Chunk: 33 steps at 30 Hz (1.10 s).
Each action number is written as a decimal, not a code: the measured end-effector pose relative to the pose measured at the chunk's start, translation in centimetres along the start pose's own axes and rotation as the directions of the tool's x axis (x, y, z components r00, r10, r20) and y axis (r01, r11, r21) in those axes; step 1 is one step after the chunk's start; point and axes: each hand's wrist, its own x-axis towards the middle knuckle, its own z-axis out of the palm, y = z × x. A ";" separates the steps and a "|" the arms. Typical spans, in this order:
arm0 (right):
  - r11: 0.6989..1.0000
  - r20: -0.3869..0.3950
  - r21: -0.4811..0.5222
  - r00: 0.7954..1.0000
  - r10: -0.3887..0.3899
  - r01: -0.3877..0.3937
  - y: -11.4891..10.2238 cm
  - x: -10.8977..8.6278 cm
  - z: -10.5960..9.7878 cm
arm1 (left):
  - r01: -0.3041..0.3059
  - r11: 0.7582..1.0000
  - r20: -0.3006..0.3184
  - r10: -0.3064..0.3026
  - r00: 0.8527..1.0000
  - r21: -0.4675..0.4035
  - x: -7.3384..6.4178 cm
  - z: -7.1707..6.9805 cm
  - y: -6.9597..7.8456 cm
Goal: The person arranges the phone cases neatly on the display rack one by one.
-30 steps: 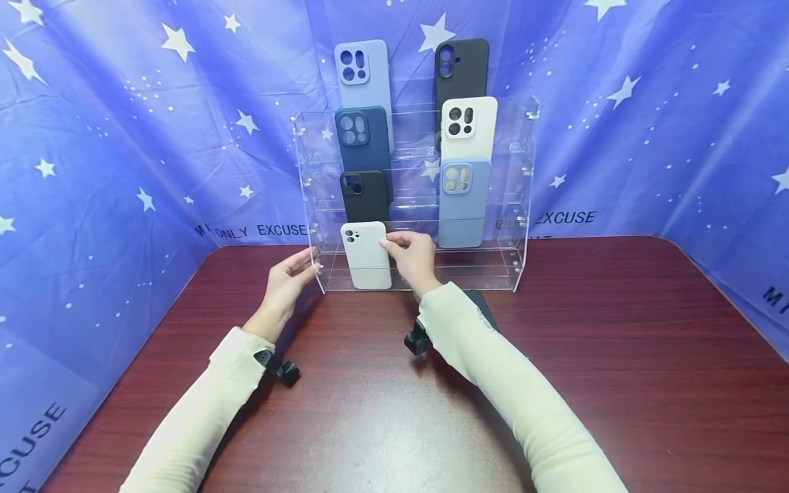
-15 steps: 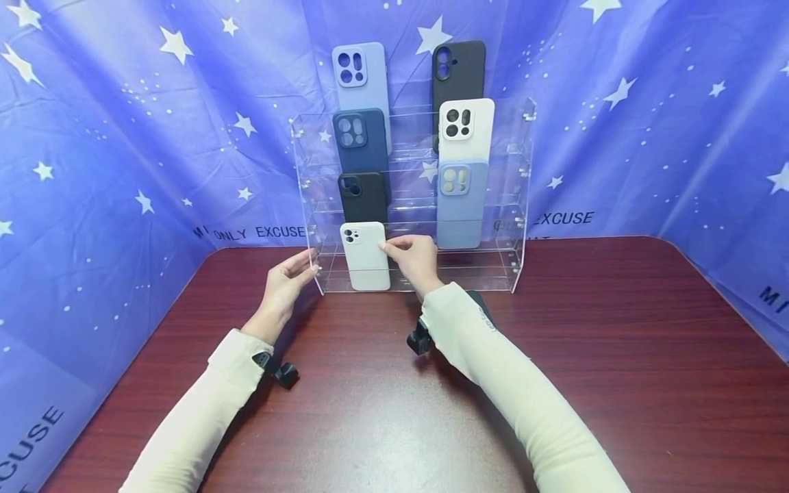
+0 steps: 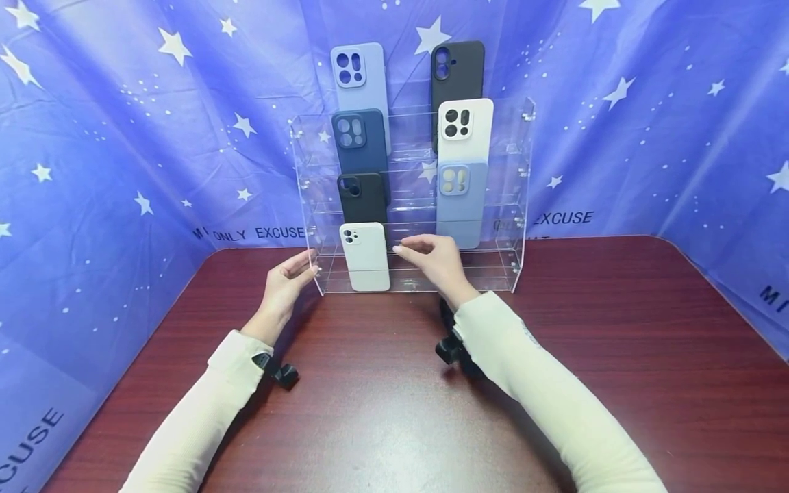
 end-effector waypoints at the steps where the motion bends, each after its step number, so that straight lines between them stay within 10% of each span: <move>1: 1.000 0.003 0.006 1.000 -0.002 0.002 -0.1 -0.3 -0.5 | 0.001 1.000 -0.001 -0.001 1.000 -0.001 0.0 0.0 0.0; 16: 0.987 0.056 0.055 0.987 0.148 -0.151 3.1 -6.2 -7.8 | 0.010 1.000 -0.005 -0.010 1.000 -0.020 0.0 0.0 -0.1; 33: 0.966 0.167 -0.183 0.963 0.211 -0.180 7.6 -7.4 -7.5 | 0.017 0.999 -0.005 -0.017 1.000 -0.033 0.1 0.0 -0.2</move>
